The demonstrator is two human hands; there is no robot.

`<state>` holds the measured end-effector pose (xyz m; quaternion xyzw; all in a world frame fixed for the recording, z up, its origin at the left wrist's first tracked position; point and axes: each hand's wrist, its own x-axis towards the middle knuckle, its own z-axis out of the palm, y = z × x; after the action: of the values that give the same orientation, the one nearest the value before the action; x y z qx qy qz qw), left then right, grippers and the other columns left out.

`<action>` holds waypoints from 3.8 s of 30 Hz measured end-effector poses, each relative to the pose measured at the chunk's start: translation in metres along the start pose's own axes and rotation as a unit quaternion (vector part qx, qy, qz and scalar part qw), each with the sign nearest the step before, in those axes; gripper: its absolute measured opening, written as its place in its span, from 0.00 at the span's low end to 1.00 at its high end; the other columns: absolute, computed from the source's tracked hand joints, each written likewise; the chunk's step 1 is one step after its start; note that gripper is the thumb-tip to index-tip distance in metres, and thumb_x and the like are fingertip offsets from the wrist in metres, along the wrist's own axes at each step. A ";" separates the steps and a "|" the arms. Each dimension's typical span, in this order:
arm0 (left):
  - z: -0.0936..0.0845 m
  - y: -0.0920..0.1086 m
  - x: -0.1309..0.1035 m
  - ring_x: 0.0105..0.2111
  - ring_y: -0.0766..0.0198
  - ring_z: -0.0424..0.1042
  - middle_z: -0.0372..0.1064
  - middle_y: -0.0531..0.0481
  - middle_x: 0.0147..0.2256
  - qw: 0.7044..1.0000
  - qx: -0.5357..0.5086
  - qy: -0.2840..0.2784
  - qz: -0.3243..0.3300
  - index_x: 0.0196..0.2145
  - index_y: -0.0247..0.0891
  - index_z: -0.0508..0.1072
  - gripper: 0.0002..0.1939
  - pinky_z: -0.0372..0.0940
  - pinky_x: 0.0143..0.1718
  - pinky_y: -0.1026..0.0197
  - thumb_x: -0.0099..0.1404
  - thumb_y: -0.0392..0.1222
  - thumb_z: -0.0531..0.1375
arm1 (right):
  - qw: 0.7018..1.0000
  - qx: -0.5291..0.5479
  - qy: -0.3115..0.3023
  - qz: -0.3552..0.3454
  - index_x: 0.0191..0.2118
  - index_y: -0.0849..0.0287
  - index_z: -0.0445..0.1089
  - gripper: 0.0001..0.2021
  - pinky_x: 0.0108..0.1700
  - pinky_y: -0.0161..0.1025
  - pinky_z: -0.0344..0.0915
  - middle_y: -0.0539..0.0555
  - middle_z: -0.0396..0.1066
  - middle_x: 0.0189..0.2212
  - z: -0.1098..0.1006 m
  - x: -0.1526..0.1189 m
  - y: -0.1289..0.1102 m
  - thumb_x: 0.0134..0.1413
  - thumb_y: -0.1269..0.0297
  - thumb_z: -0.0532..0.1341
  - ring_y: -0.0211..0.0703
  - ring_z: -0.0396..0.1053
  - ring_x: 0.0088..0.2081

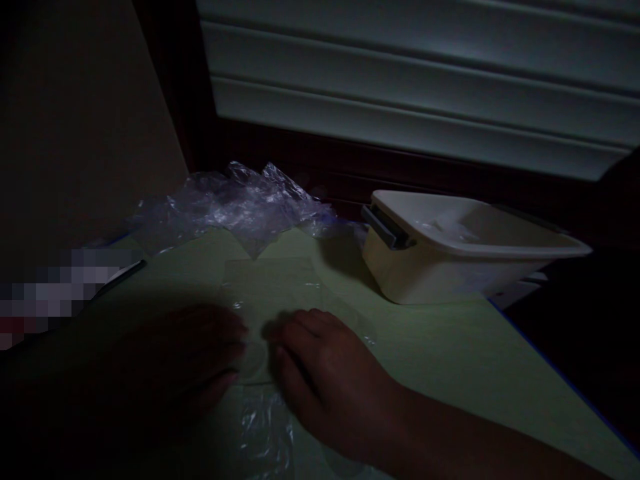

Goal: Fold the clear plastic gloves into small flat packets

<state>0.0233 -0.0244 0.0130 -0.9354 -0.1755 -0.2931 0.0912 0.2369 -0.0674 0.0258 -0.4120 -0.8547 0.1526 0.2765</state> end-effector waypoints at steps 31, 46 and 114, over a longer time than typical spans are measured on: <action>-0.006 -0.003 0.002 0.34 0.61 0.68 0.71 0.49 0.35 0.995 -0.021 -0.098 -0.003 0.32 0.37 0.71 0.16 0.64 0.39 0.58 0.70 0.31 0.45 | 0.989 -0.059 -0.070 -0.118 0.31 0.61 0.63 0.04 0.36 0.43 0.57 0.55 0.64 0.30 -0.004 -0.004 0.000 0.49 0.73 0.52 0.45 0.59 0.33; -0.015 0.010 0.000 0.32 0.64 0.70 0.74 0.49 0.30 1.000 -0.020 -0.007 0.012 0.29 0.38 0.73 0.25 0.65 0.40 0.62 0.74 0.37 0.40 | 0.994 -0.052 -0.050 -0.078 0.29 0.63 0.69 0.11 0.37 0.43 0.57 0.54 0.67 0.27 -0.003 -0.001 -0.003 0.61 0.68 0.53 0.42 0.63 0.32; -0.006 0.008 0.002 0.29 0.63 0.66 0.71 0.51 0.31 0.998 -0.011 -0.005 0.057 0.34 0.36 0.72 0.21 0.63 0.33 0.58 0.75 0.38 0.42 | 0.993 -0.061 0.002 -0.105 0.39 0.67 0.73 0.12 0.44 0.49 0.68 0.64 0.75 0.38 0.001 -0.005 0.006 0.55 0.78 0.52 0.51 0.72 0.41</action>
<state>0.0248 -0.0330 0.0180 -0.9463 -0.1194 -0.2844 0.0968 0.2422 -0.0675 0.0206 -0.3361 -0.9004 0.0698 0.2672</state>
